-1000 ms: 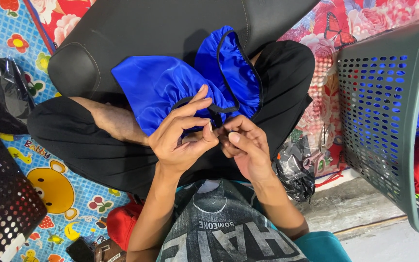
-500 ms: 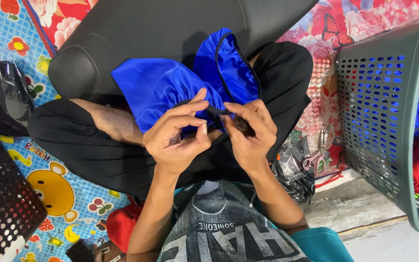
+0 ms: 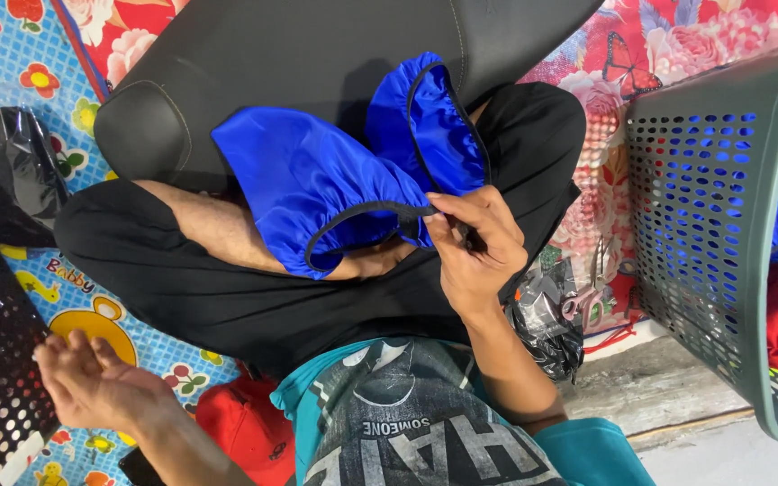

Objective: The person trims threads and inserts elastic into blue fabric covers by hand using scissors and a lighter.

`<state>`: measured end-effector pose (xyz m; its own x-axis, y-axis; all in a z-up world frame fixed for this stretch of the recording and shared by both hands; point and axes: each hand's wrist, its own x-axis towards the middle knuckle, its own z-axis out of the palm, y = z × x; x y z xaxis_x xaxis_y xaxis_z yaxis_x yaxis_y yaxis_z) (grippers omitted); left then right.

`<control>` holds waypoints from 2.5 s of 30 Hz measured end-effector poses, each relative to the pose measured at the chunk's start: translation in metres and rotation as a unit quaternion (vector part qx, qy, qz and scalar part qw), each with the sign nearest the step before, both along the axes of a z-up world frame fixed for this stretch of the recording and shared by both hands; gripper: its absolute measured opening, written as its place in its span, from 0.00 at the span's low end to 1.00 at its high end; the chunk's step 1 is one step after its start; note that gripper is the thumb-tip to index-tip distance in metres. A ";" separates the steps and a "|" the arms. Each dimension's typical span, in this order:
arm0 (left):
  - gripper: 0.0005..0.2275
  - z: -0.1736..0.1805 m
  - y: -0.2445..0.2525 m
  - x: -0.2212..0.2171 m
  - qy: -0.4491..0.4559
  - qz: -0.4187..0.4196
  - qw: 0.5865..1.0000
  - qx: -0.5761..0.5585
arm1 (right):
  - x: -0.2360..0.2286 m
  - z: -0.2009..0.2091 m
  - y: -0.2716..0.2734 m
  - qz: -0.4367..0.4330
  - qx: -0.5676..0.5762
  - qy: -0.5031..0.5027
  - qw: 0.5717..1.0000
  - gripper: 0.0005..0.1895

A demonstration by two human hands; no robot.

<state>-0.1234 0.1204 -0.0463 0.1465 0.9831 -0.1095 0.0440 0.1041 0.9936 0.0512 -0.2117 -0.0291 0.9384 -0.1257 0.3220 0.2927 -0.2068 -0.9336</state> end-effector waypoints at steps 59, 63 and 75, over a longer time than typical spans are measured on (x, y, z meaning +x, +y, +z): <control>0.07 0.042 -0.191 0.179 0.148 -0.675 0.723 0.002 | -0.182 -0.231 -0.295 -0.510 -0.419 0.190 0.727 0.16; 0.05 0.030 -0.193 0.181 0.121 -0.685 0.718 0.033 | -0.266 -0.325 -0.385 -0.324 -0.737 0.117 0.581 0.25; 0.06 0.049 -0.204 0.186 0.017 -0.706 0.707 0.034 | -0.222 -0.283 -0.388 -0.432 -0.285 0.405 0.754 0.10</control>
